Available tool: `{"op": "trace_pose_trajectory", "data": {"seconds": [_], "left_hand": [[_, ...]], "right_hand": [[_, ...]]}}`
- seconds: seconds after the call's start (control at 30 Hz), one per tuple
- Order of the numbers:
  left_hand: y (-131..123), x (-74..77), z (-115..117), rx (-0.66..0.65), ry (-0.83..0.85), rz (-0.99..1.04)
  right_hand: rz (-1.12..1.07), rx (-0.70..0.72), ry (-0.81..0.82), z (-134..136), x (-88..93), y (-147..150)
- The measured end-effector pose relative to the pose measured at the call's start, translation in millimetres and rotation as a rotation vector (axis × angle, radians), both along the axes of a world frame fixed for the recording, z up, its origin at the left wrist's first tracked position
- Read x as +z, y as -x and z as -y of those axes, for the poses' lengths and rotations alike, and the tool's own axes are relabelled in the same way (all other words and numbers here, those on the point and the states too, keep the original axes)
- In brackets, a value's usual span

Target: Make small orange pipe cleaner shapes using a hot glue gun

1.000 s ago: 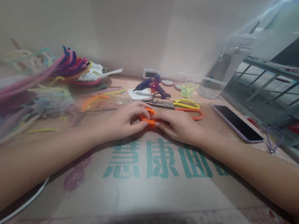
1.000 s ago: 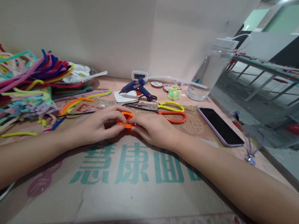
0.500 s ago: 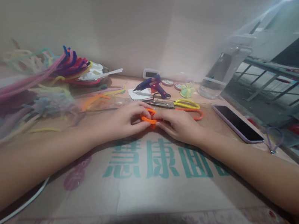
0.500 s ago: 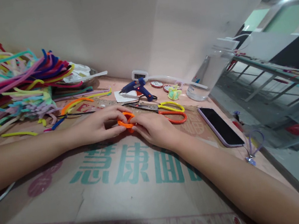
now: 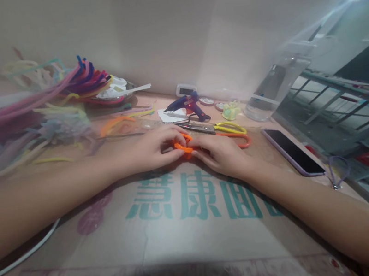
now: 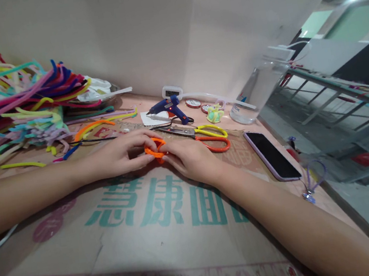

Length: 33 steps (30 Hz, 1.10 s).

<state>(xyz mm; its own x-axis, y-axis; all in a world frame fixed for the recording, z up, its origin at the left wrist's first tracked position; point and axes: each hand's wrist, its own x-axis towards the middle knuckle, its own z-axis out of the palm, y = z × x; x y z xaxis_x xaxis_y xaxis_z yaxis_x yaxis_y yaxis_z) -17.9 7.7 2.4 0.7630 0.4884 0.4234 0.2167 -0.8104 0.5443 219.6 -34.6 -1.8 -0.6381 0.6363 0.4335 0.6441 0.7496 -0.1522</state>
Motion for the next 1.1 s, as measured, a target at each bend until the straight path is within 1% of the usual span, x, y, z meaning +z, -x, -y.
{"op": "trace_pose_trajectory", "data": {"seconds": [0.47, 0.7, 0.93, 1.1], "left_hand": [[-0.2, 1.2, 0.0, 0.004, 0.002, -0.012], [-0.5, -1.4, -1.1, 0.032, 0.047, 0.003], [-0.1, -2.9, -3.0, -0.005, -0.012, 0.01], [0.6, -2.9, -3.3, -0.012, -0.008, -0.005]], "right_hand": [[-0.012, 0.013, 0.0, 0.0, 1.0, 0.8], [0.0, 0.011, -0.012, 0.0, 0.5, -0.5], [-0.012, 0.009, -0.009, 0.7, 0.5, 0.3], [-0.022, 0.026, -0.023, -0.2, 0.8, 1.0]]}}
